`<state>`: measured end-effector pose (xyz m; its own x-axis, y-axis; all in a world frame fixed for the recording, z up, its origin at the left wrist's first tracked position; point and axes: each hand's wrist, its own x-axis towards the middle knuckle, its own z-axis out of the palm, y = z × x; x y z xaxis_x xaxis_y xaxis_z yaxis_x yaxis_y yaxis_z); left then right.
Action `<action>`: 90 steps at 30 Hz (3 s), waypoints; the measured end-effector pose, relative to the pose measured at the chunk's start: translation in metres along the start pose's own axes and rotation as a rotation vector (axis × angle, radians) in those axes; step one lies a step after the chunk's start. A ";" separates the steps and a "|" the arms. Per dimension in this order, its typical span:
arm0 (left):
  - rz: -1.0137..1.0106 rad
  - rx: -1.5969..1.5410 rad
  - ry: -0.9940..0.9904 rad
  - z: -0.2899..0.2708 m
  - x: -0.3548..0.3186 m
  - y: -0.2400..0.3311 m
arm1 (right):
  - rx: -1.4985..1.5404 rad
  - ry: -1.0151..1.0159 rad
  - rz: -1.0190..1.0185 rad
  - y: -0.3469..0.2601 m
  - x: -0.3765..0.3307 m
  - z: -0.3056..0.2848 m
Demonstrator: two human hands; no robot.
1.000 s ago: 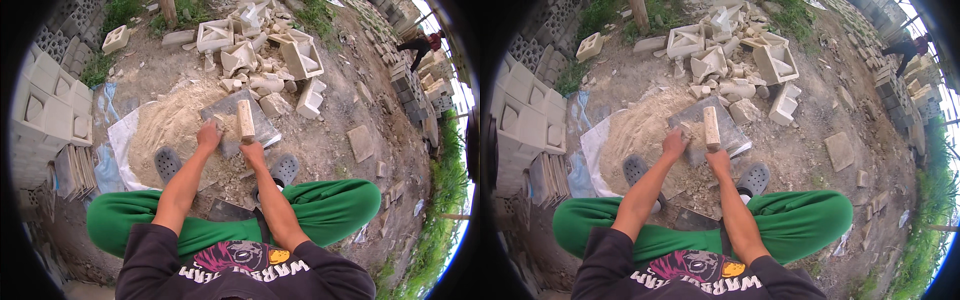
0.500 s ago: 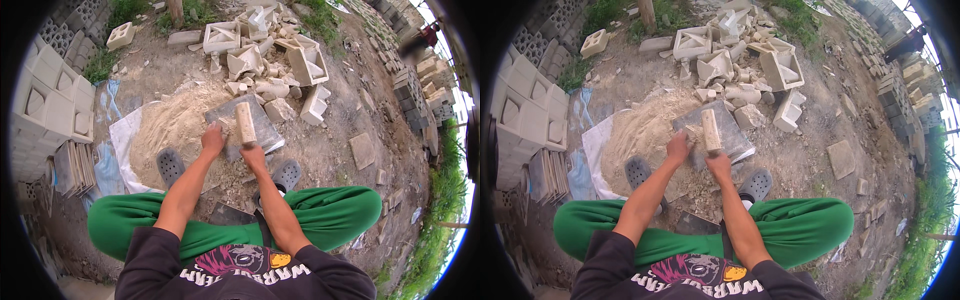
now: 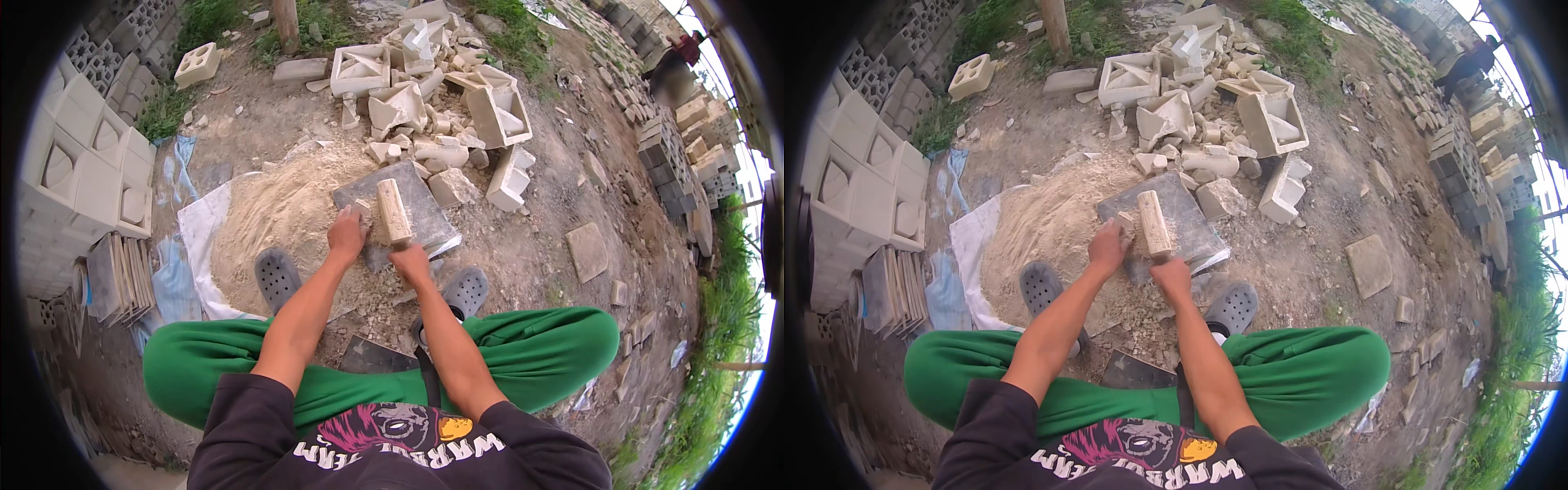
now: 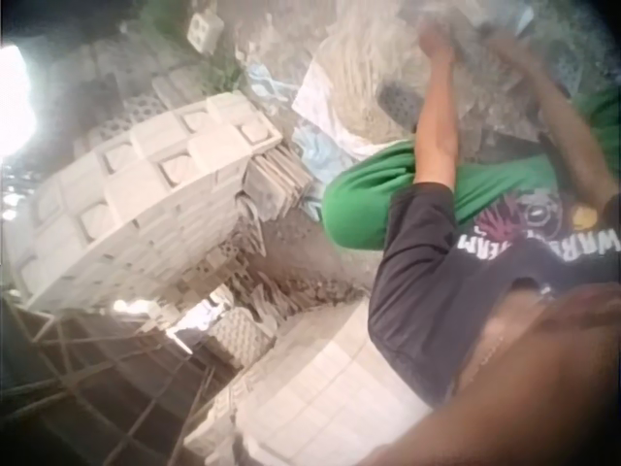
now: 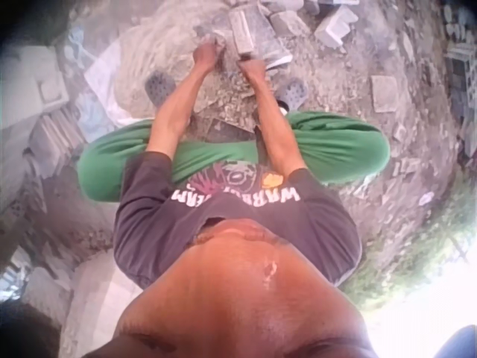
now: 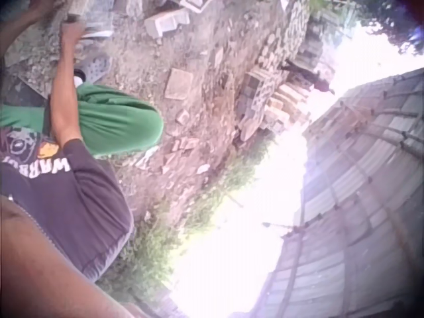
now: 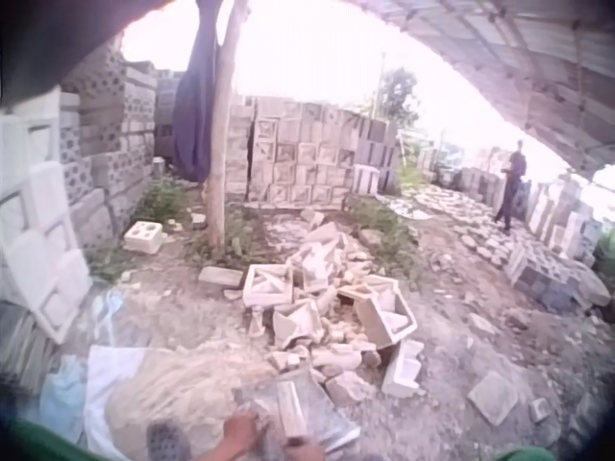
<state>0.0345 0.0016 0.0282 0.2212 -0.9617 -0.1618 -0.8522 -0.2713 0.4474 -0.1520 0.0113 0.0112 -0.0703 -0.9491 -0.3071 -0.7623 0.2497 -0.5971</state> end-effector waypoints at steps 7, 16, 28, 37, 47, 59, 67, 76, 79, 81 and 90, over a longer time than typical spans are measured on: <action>0.052 0.044 0.048 -0.005 -0.005 0.008 | 0.364 -0.061 0.181 0.007 -0.006 -0.020; 0.269 0.020 0.098 0.029 0.012 0.006 | 0.301 -0.077 0.325 0.045 0.008 -0.030; 0.204 -0.007 0.098 0.019 -0.004 0.004 | 0.368 0.069 -0.092 -0.038 0.003 -0.042; 0.147 -0.008 0.085 0.018 -0.006 0.004 | 0.276 -0.098 0.025 -0.032 -0.004 -0.035; 0.185 -0.053 0.049 0.021 0.002 0.008 | 0.030 -0.072 0.004 0.009 0.008 0.000; -0.123 -0.396 0.052 0.007 0.015 0.000 | 0.454 -0.069 0.090 -0.019 0.003 -0.046; -0.192 -0.687 0.012 0.031 0.030 -0.025 | 0.347 0.023 -0.132 -0.093 0.000 -0.114; -0.067 -0.287 0.070 0.022 0.020 0.013 | 0.405 0.030 -0.070 -0.089 -0.004 -0.123; -0.085 -0.115 0.068 0.015 0.015 0.014 | 0.431 0.008 -0.110 -0.104 -0.005 -0.131; -0.078 -0.093 0.046 0.016 0.015 0.006 | 0.454 0.017 -0.133 -0.108 -0.009 -0.133; 0.295 -0.174 0.147 0.006 0.009 -0.015 | 0.502 -0.016 -0.107 -0.108 -0.012 -0.138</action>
<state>0.0465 -0.0022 0.0143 0.0549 -0.9914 0.1188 -0.7991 0.0277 0.6006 -0.1575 -0.0312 0.1821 0.0037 -0.9722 -0.2340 -0.3615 0.2169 -0.9068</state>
